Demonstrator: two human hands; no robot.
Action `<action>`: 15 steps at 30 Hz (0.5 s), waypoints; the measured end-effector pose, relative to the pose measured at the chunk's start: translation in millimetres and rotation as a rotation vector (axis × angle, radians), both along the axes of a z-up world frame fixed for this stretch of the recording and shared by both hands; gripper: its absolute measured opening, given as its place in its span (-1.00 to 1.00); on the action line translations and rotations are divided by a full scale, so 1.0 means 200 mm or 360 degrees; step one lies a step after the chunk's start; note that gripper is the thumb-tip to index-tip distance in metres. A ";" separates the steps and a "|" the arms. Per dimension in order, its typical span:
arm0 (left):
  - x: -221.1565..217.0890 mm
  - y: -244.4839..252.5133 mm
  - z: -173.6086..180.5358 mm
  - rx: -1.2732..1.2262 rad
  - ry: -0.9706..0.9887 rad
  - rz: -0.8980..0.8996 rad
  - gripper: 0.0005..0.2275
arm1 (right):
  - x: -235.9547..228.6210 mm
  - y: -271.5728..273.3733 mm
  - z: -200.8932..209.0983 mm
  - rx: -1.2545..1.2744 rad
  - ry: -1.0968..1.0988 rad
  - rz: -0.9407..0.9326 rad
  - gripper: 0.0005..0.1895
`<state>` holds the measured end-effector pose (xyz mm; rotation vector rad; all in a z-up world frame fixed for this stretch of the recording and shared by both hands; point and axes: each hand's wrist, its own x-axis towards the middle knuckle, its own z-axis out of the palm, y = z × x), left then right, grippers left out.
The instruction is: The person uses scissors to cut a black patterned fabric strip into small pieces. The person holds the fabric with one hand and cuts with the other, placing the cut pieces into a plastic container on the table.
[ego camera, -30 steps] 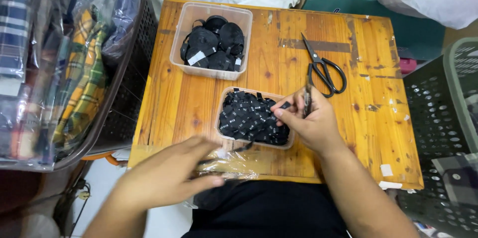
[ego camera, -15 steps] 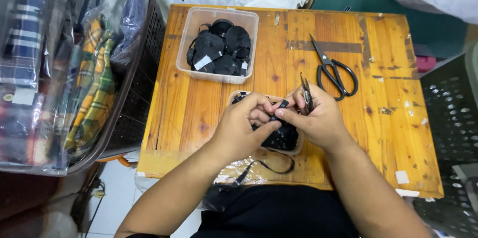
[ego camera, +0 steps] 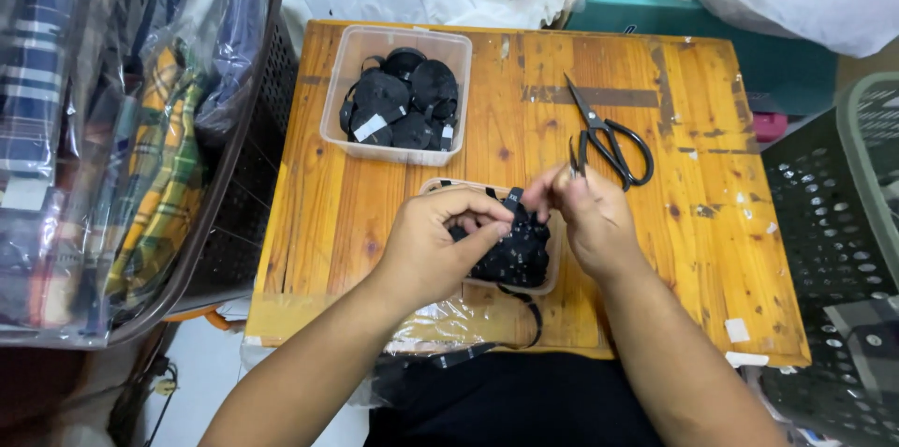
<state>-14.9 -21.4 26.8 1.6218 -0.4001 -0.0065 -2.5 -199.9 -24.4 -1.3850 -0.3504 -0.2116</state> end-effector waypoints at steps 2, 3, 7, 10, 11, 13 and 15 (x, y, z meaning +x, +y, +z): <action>0.01 0.01 0.05 -0.0029 -0.0035 0.0001 -0.92 | 0.01 0.00 0.00 -0.0037 -0.0061 0.0028 -0.58; 0.01 0.01 0.07 -0.0054 -0.0066 0.0002 -0.92 | 0.01 0.00 0.00 -0.0071 -0.0117 0.0058 -0.52; 0.10 0.02 0.04 -0.0063 -0.0082 0.0007 -0.87 | -0.01 -0.03 -0.06 0.0063 0.0011 0.0197 -0.58; 0.16 0.02 -0.05 -0.0122 -0.0100 0.0006 -0.82 | -0.04 -0.02 -0.01 -0.0116 0.0115 0.0155 -0.61; 0.16 0.03 -0.06 -0.0160 -0.0102 0.0012 -0.81 | -0.04 -0.02 -0.01 -0.0150 0.0122 0.0134 -0.64; 0.16 0.03 -0.08 -0.0197 -0.0093 0.0030 -0.80 | -0.04 -0.02 0.00 -0.0184 0.0140 0.0126 -0.65; 0.14 0.03 -0.09 -0.0274 -0.0214 0.0010 -0.82 | -0.03 -0.02 -0.01 -0.0075 0.0189 0.0191 -0.65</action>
